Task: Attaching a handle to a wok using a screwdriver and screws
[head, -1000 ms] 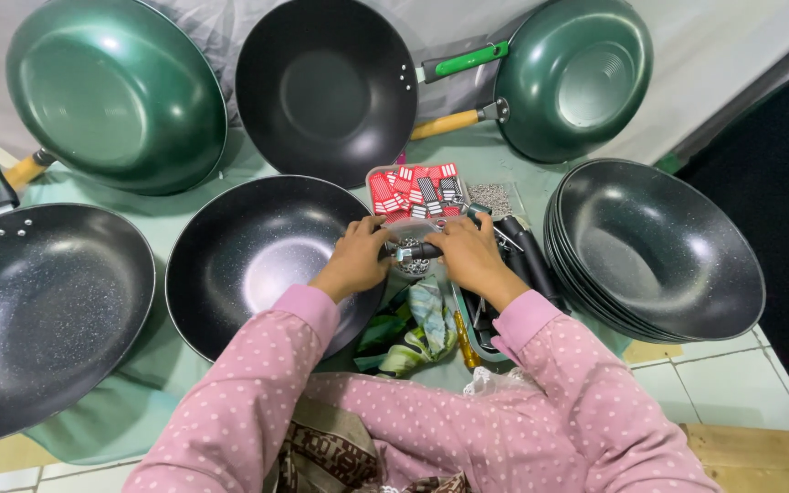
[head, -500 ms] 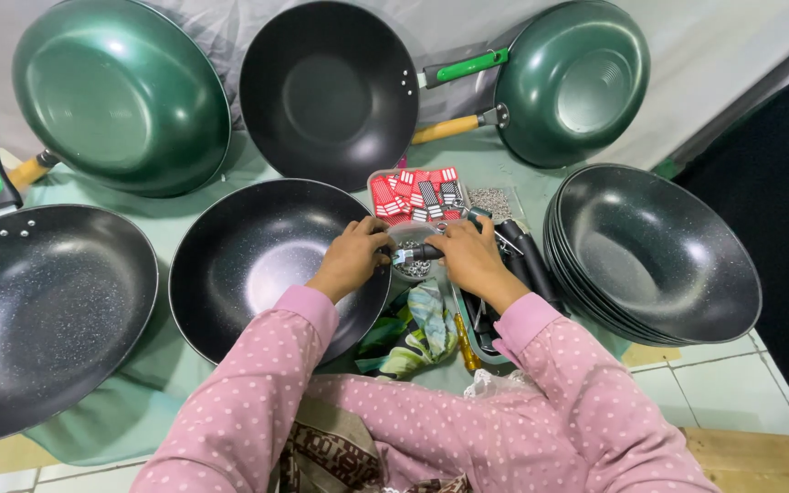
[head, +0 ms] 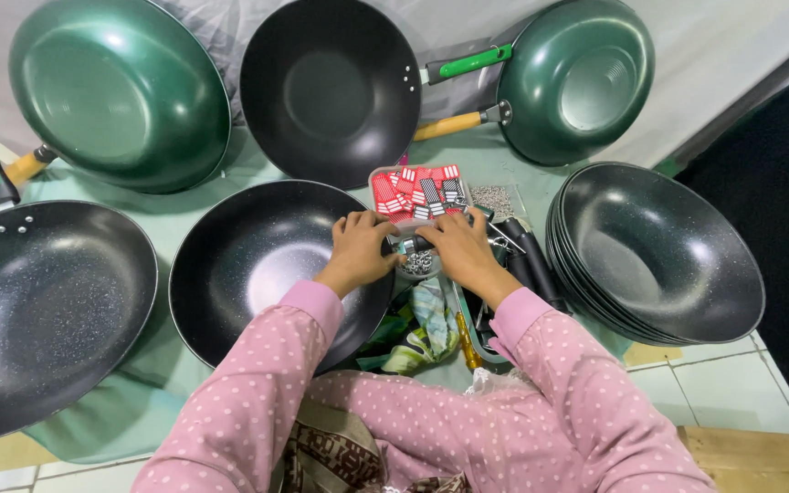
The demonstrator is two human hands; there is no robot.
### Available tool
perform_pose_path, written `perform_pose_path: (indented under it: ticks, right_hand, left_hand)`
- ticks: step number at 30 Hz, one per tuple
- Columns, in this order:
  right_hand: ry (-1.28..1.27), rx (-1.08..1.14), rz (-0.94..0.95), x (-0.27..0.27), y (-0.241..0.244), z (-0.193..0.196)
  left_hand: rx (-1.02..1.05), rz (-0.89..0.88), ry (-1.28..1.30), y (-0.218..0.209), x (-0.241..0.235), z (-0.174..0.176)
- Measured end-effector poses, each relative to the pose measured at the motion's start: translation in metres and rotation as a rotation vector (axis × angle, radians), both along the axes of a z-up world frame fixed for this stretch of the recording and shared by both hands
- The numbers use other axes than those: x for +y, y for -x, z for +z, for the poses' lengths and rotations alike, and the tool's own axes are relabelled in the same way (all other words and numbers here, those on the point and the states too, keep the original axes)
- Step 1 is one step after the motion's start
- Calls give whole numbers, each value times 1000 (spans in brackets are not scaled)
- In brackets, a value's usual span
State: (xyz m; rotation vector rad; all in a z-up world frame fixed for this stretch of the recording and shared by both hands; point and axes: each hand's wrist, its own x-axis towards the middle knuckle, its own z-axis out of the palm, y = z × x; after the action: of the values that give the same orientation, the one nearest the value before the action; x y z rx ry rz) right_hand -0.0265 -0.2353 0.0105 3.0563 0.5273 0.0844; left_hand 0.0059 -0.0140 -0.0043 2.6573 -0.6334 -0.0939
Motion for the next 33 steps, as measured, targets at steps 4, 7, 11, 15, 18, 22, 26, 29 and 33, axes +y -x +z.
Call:
perform_pose_path:
  ticks: [4, 7, 11, 15, 18, 22, 26, 29, 33]
  right_hand:
    - [-11, 5, 16, 1, 1, 3]
    - [17, -12, 1, -5, -1, 4]
    - [52, 19, -47, -11, 1, 11]
    - [53, 33, -54, -7, 3, 15]
    - [30, 13, -37, -2, 2, 8]
    - [8, 19, -2, 2, -5, -5]
    - [31, -10, 1, 0, 1, 5]
    - [28, -6, -24, -7, 2, 11]
    - [14, -5, -9, -5, 5, 13]
  left_hand:
    - [-77, 23, -3, 13, -9, -1]
    - [-141, 36, 19, 20, -13, 10]
    - [-180, 37, 51, 20, -17, 4]
    - [-196, 41, 75, 19, -17, 0]
    - [-217, 39, 78, 20, -17, -2]
    - [-207, 36, 89, 20, -17, -3]
    - [-201, 38, 71, 20, -19, -8]
    - [-221, 46, 74, 22, -23, -5]
    - [-243, 57, 70, 24, -25, -4]
